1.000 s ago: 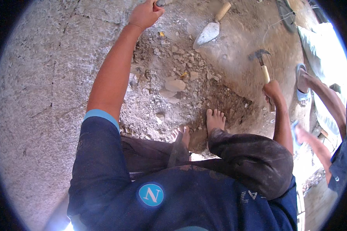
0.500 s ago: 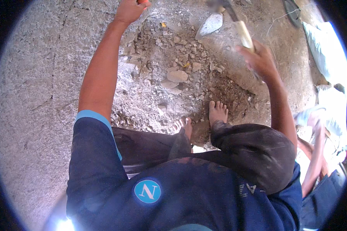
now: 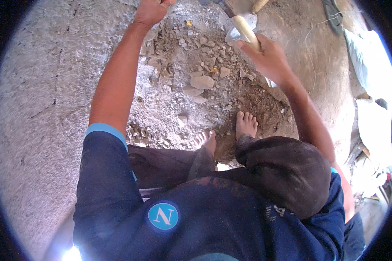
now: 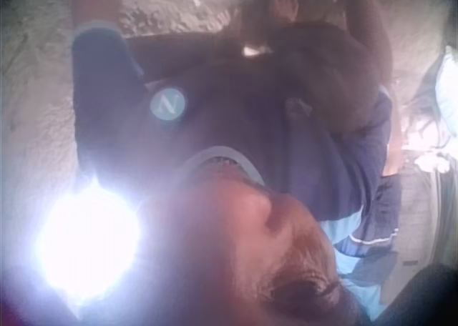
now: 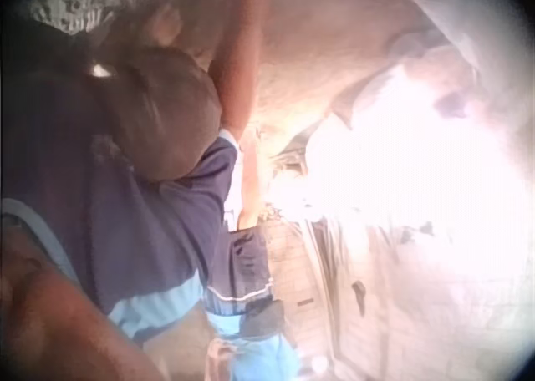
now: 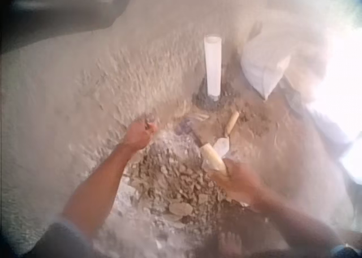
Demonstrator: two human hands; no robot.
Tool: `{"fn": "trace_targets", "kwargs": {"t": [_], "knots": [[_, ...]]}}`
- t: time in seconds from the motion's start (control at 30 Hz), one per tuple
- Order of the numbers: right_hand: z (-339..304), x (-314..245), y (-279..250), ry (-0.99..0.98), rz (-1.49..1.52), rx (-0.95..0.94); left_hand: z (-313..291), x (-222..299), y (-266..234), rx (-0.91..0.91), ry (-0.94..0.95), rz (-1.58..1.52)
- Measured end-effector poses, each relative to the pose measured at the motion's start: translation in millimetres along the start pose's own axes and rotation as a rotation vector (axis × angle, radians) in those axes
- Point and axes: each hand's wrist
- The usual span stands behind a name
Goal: The person uses a hammer and a chisel to chip away concrete from a floor.
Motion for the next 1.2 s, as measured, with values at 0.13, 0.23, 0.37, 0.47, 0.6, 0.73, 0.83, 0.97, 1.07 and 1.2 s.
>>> {"fn": "trace_targets", "kwargs": {"t": [0.13, 0.23, 0.37, 0.47, 0.6, 0.73, 0.83, 0.97, 1.07, 1.2], "knots": [[12.8, -18.5, 1.5, -0.074, -0.064, 0.100, 2.3, -1.5, 7.0, -0.049, -0.049, 0.070], [22.0, -40.4, -6.7, -0.188, -0.034, 0.224, 0.3, 4.2, 6.6, -0.048, -0.094, 0.057], [38.6, -63.2, 7.8, -0.171, 0.053, 0.385, -7.1, 1.7, 10.0, 0.019, -0.025, 0.038], [77.9, -33.3, 45.7, -0.209, -0.249, 0.104, -11.5, -6.7, 15.9, -0.009, -0.017, 0.151], [69.3, -57.0, 17.2, -0.290, -0.107, 0.177, -14.3, -2.6, 14.4, 0.121, 0.030, 0.108], [45.2, -79.4, 3.3, -0.259, 0.149, 0.410, -10.4, -1.9, 14.3, 0.081, -0.010, 0.073], [84.4, -26.1, 40.3, -0.210, -0.212, 0.081, -6.6, 12.5, 13.5, 0.100, -0.047, 0.102], [67.3, -55.4, 4.8, -0.285, -0.157, 0.252, -7.7, -2.1, 16.9, 0.136, 0.006, 0.108], [61.1, -64.5, 15.4, -0.292, -0.017, 0.448, -16.1, 3.1, 17.6, 0.100, -0.039, 0.091], [77.6, -38.1, 25.4, -0.311, -0.178, 0.176, -15.1, 19.7, 13.3, 0.018, -0.146, 0.062]]}}
Point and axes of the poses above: each hand's wrist, its own z-axis towards the middle knuckle, its own y-axis out of the palm, x = y × z, and after that the axes turned 6 degrees about -z, right-handed
